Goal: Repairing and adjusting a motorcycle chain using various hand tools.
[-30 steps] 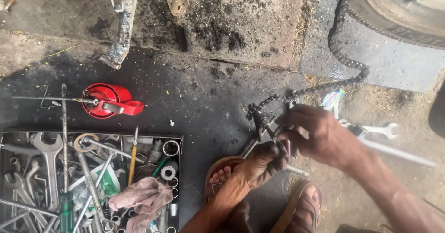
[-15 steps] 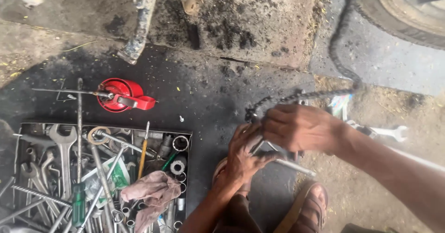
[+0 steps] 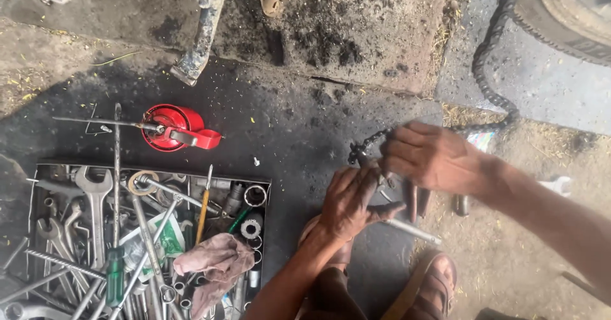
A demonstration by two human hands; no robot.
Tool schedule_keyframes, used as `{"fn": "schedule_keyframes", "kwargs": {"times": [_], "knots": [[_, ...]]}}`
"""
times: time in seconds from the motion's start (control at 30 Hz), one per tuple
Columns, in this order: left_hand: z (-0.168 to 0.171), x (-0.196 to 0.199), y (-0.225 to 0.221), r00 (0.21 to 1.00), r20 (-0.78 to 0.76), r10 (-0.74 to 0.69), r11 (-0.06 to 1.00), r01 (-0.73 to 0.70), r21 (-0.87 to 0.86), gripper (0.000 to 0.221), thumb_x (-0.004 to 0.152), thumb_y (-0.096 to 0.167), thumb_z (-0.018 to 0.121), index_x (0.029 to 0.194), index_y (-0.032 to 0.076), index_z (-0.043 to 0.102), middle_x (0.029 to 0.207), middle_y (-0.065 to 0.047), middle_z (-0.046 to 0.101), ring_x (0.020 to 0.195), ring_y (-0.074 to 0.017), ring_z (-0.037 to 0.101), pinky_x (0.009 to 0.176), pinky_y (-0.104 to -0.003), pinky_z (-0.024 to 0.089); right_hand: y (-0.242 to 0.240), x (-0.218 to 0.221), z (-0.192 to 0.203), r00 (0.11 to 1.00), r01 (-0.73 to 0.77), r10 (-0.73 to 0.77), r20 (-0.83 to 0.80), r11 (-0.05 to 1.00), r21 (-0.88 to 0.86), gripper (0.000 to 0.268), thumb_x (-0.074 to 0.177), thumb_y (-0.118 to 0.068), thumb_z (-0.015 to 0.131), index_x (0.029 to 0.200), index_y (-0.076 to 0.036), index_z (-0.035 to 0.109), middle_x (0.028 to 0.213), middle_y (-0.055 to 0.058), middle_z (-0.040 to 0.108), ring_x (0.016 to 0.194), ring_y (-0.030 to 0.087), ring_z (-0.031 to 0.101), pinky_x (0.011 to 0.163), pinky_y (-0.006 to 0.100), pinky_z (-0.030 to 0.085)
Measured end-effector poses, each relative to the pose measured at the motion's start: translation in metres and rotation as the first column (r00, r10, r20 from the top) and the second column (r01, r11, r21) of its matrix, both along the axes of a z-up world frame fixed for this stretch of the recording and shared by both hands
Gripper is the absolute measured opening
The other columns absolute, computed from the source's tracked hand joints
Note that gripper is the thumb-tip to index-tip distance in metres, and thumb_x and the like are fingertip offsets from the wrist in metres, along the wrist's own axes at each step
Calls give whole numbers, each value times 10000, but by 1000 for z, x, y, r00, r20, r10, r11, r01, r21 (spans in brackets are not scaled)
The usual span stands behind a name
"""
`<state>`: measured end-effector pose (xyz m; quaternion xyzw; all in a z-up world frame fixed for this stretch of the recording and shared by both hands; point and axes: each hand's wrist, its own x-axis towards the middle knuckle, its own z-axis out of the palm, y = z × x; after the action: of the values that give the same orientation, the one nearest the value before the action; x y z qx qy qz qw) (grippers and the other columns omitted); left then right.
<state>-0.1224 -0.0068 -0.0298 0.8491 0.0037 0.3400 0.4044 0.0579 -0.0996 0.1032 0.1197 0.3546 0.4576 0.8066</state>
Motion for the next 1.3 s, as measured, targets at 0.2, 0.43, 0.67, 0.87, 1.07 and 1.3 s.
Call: {"fn": "schedule_keyframes", "kwargs": {"times": [0.2, 0.43, 0.67, 0.87, 1.07, 1.3], "knots": [[4, 7, 3, 998, -66, 0, 997, 5, 75, 683, 982, 644, 645, 1291, 38, 597, 1144, -118, 726, 895, -166, 641, 803, -341, 551, 16, 11, 20, 755, 324, -356, -550, 933, -158, 872, 939, -425, 602, 1610, -98, 151, 1671, 141, 144, 1552, 294, 166, 1258, 442, 151], [0, -3, 12, 998, -33, -57, 998, 56, -10, 694, 974, 495, 731, 1367, -49, 554, 1231, -175, 694, 1073, -311, 688, 1003, -474, 547, -44, 11, -24, 853, -431, 351, 386, 891, 141, 875, 986, -603, 583, 1561, -82, 179, 1608, 126, 148, 1523, 274, 192, 1275, 410, 157], [-18, -4, 15, 975, -221, -36, 999, 32, -23, 496, 961, 342, 809, 1329, 59, 637, 1254, -94, 725, 1200, -301, 616, 1084, -467, 522, 15, 0, 5, 188, 282, -109, -976, 958, -53, 346, 988, -437, 602, 1106, -142, 465, 967, 65, 477, 967, 233, 483, 880, 311, 450], [29, 25, 45, 981, -174, -81, 992, 96, 78, 779, 760, 556, 793, 1322, 72, 555, 1353, -188, 633, 1260, -397, 592, 1111, -551, 454, 33, 22, 18, -455, 239, -401, -795, 805, -543, 254, 1007, -405, 548, 929, -163, 551, 646, 14, 586, 582, 167, 567, 632, 280, 516], [-22, 60, 31, 862, -291, -414, 910, 387, -150, 685, 901, 442, 772, 1450, 134, 502, 1143, -72, 646, 1028, -231, 636, 948, -415, 602, -18, 32, -22, -703, 169, -177, -689, 900, -403, 488, 960, -635, 558, 775, -184, 577, 636, 18, 593, 527, 185, 534, 602, 299, 549], [-36, 73, -22, 892, -286, -351, 935, 316, -163, 302, 890, 269, 820, 1099, 226, 606, 978, -36, 584, 986, -188, 600, 840, -354, 585, -85, 33, -28, -699, 270, 94, -709, 953, -140, 139, 838, -219, 669, 736, -180, 582, 599, 19, 576, 518, 174, 561, 496, 277, 525]]}}
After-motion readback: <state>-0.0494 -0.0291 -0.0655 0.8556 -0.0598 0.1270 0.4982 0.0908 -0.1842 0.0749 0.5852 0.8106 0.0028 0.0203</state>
